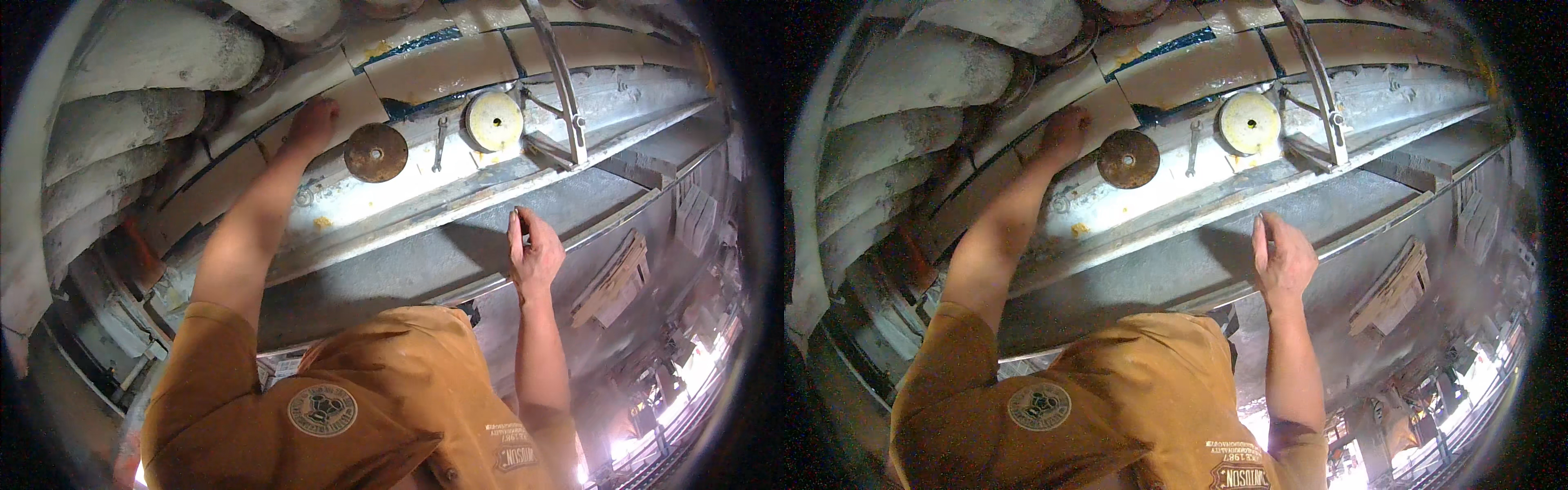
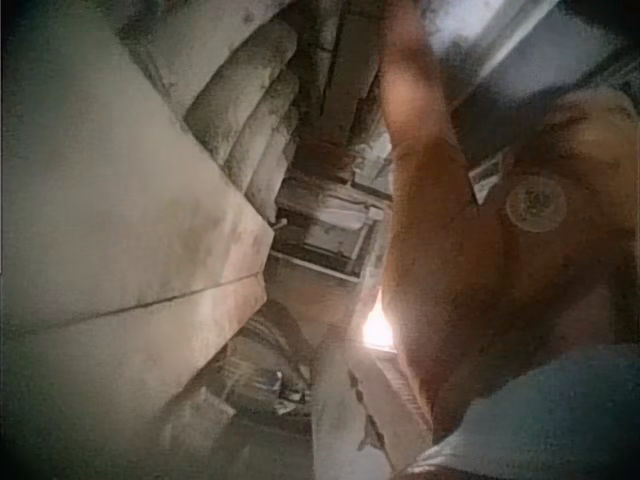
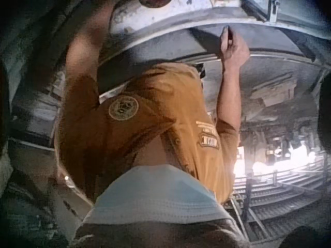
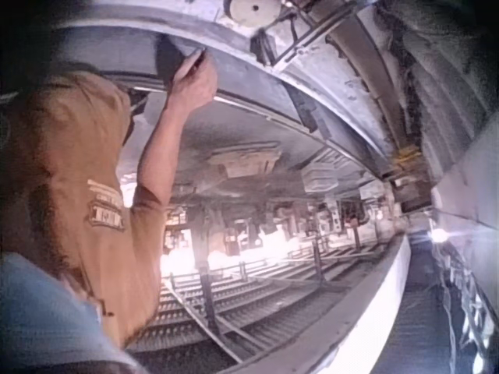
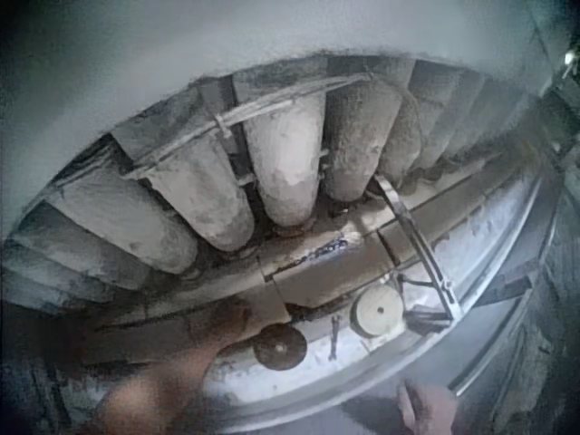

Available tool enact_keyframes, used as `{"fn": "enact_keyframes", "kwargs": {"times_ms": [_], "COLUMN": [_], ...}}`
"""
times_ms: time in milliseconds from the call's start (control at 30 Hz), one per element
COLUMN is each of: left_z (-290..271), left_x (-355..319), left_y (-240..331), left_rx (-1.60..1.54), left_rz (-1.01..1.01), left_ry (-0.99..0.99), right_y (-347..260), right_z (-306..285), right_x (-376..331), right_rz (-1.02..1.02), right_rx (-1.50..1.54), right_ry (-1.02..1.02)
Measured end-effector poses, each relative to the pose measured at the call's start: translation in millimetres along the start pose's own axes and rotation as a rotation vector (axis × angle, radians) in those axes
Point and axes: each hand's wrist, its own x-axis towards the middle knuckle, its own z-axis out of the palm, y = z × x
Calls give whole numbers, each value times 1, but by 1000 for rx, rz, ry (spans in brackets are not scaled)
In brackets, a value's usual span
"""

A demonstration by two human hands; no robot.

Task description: The person handles a circular metal disc and small fasteners on a metal shelf, then uses a wrench to tighten a bolt on a nearby pipe. The person continues to manipulate the disc and fasteners by hand.

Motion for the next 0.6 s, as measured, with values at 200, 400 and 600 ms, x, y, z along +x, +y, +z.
{"fn": "enact_keyframes", "kwargs": {"times_ms": [200,400,600], "left_z": [-18,-37,-20], "left_x": [-6,-10,-17], "left_y": [11,10,2], "left_rx": [-145,-128,-94], "left_rz": [-146,-99,-76], "left_ry": [-52,-212,-127], "right_y": [3,3,1], "right_z": [1,1,0], "right_x": [0,0,2], "right_rz": [-38,-57,-56], "right_rx": [-1,-15,4], "right_ry": [3,18,16]}}
